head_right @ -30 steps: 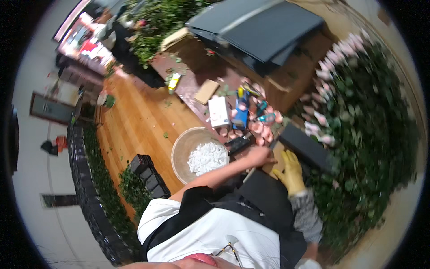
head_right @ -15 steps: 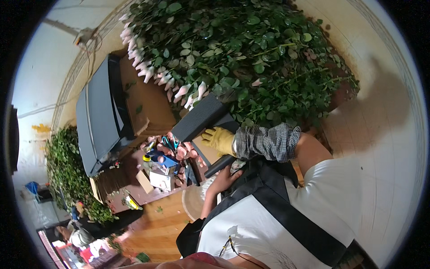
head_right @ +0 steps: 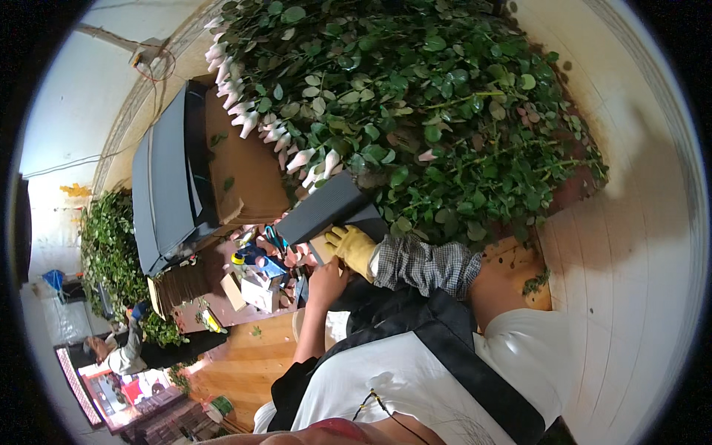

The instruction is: The person places pink roses and green leaves into several small dark containers, and then fits the containers into a larger tray.

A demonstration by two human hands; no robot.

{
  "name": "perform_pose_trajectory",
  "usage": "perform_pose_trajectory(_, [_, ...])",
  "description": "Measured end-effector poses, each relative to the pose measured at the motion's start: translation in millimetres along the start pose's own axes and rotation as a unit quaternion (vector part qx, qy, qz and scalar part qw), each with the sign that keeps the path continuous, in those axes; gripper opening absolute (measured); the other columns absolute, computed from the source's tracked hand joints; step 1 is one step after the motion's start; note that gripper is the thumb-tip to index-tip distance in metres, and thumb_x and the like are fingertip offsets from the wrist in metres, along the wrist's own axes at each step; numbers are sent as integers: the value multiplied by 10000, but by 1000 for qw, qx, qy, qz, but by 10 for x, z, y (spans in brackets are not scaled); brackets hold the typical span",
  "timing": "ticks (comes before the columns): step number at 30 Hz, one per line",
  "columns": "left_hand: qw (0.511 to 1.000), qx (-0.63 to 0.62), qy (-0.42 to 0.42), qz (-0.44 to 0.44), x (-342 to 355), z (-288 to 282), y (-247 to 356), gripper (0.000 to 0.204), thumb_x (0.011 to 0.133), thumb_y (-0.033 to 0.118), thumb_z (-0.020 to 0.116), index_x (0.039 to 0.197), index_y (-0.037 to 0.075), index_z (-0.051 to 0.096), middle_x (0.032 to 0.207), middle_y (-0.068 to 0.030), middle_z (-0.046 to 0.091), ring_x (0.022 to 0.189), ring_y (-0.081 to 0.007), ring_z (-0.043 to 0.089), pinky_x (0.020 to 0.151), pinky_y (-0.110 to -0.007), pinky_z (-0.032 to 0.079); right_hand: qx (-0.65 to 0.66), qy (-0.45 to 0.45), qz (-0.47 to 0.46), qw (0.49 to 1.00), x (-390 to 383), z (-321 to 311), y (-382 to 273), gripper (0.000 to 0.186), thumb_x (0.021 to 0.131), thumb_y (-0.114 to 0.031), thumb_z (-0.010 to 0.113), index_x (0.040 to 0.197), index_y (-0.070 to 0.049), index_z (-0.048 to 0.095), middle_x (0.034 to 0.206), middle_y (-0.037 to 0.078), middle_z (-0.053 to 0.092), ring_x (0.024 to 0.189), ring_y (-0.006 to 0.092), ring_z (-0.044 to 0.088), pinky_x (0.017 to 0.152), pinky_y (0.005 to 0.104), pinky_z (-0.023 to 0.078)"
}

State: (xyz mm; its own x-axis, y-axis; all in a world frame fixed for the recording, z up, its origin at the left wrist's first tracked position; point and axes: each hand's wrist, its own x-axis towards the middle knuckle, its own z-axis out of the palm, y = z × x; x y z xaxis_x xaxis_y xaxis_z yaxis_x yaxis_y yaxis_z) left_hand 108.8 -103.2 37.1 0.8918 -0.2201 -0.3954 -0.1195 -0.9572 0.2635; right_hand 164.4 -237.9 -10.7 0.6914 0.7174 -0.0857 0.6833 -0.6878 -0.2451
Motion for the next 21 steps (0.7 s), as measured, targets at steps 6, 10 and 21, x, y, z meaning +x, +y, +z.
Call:
perform_pose_trajectory(6, [997,-50,15,-48,-135,-2,100,365,969,360,522,1183,80,619,953,-192,711,861,-401,683,769,-490,543,527,55,-161,833,-244,-915,743,415,949,-274,613,1321,-93,577,1410,101,547,1236,279,565,1066,409,440])
perform_pose_trajectory(10, [992,-106,-19,-66,-16,-95,206,406,966,350,526,1264,82,589,961,-167,720,861,-387,693,783,-477,547,360,259,85,892,-207,-1741,1959,399,961,-232,601,1345,-135,552,1244,98,635,1148,248,602,993,392,487])
perform_pose_trajectory(21, [993,-92,19,-71,12,-110,163,321,939,331,560,1172,125,639,784,-205,687,744,-406,675,699,-496,540,186,333,154,912,68,-447,3639,311,912,-155,608,1194,-31,648,1212,165,655,1169,305,585,1039,413,433])
